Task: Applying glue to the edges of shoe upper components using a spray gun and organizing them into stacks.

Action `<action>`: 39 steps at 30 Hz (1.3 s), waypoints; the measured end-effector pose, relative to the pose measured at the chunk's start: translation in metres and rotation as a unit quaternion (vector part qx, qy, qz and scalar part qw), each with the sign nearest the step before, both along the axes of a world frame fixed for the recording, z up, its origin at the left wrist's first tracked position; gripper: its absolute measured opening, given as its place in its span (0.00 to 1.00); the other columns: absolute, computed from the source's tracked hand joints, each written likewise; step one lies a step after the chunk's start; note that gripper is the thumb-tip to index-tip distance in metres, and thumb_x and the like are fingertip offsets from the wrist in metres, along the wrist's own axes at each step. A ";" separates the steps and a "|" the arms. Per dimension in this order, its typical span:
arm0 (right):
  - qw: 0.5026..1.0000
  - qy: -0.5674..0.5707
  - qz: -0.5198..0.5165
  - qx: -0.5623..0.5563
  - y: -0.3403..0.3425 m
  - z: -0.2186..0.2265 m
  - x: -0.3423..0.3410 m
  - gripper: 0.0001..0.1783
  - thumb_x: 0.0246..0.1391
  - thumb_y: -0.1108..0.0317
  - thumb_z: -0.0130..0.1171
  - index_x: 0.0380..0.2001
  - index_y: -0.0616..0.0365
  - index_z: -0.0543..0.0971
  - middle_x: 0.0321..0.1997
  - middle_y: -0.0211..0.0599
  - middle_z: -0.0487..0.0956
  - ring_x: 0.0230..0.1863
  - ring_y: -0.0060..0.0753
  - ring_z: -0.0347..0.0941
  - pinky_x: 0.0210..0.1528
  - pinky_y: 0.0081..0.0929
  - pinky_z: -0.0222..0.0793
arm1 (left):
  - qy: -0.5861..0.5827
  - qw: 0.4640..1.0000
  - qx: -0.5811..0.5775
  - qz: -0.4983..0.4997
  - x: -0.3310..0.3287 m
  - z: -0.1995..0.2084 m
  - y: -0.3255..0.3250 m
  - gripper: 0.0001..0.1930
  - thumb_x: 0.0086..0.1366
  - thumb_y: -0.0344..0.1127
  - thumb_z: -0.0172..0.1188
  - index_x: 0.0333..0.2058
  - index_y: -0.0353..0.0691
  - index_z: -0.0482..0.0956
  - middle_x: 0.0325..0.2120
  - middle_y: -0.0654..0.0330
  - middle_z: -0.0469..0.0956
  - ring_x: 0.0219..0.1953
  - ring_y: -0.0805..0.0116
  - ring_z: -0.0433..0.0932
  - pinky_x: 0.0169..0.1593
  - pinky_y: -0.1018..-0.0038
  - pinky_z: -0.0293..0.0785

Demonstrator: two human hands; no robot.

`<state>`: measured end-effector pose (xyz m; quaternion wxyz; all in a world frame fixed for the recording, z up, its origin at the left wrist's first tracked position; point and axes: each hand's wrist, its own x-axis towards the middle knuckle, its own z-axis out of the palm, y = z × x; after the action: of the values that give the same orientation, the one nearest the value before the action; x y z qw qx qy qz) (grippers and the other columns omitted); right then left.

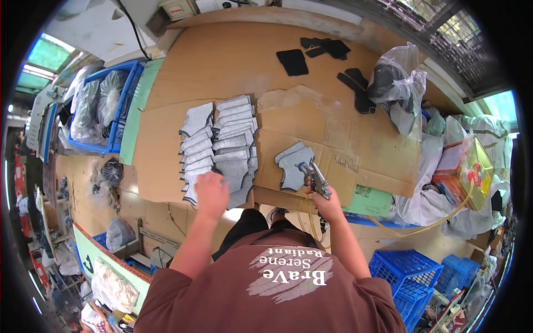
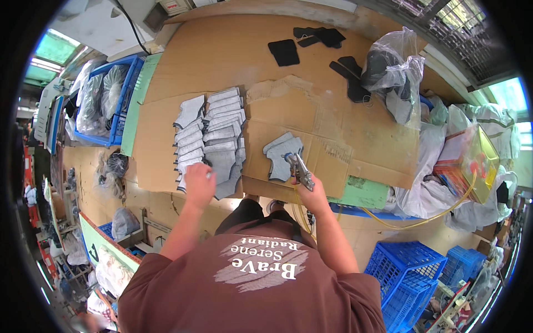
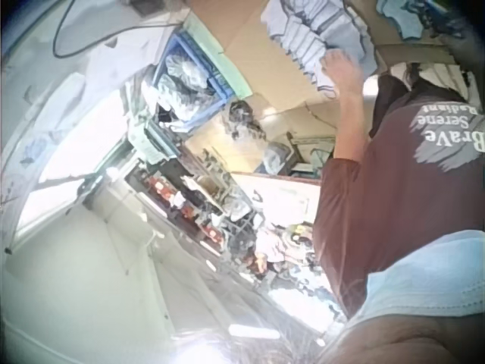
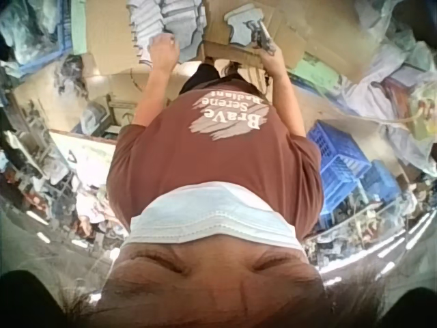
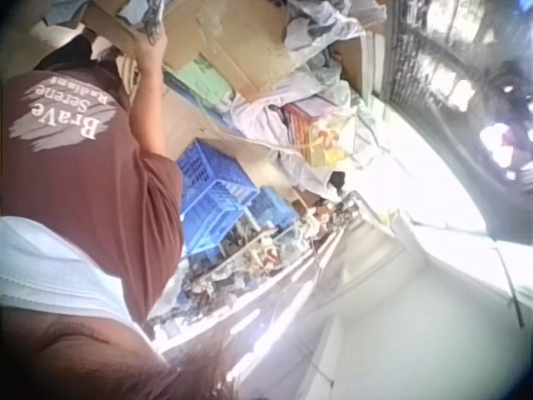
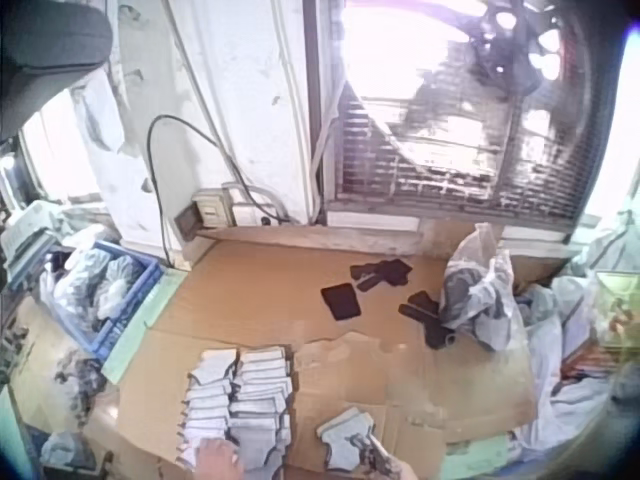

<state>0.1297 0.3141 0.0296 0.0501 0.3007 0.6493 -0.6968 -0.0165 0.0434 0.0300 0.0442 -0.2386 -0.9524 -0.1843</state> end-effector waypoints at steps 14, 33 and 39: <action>0.999 -0.022 0.023 0.001 -0.011 -0.004 -0.013 0.12 0.42 0.75 0.47 0.33 0.59 0.73 0.25 0.26 0.72 0.24 0.18 0.64 0.27 0.18 0.60 | -0.270 0.960 0.013 -0.075 0.036 -0.053 0.118 0.15 0.49 0.45 0.62 0.25 0.39 0.72 0.28 0.53 0.73 0.33 0.53 0.74 0.35 0.62 0.70; 0.998 0.010 -0.059 0.016 0.017 -0.024 -0.005 0.14 0.42 0.76 0.45 0.35 0.62 0.73 0.26 0.30 0.74 0.29 0.22 0.68 0.33 0.22 0.64 | -0.281 0.958 0.006 -0.053 0.038 -0.055 0.123 0.11 0.49 0.41 0.61 0.22 0.39 0.75 0.27 0.52 0.75 0.31 0.51 0.75 0.34 0.61 0.71; 0.999 0.000 -0.046 -0.003 0.013 -0.011 -0.002 0.15 0.43 0.75 0.46 0.38 0.58 0.73 0.30 0.29 0.74 0.28 0.17 0.65 0.27 0.18 0.63 | -0.268 0.947 0.160 -0.081 0.033 -0.050 0.103 0.07 0.48 0.33 0.60 0.21 0.37 0.73 0.22 0.51 0.73 0.27 0.52 0.74 0.30 0.62 0.69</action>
<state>0.1279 0.3274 0.0187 0.0186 0.3301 0.6323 -0.7006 0.0162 0.1464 -0.0203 -0.1902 -0.2461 -0.8646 -0.3946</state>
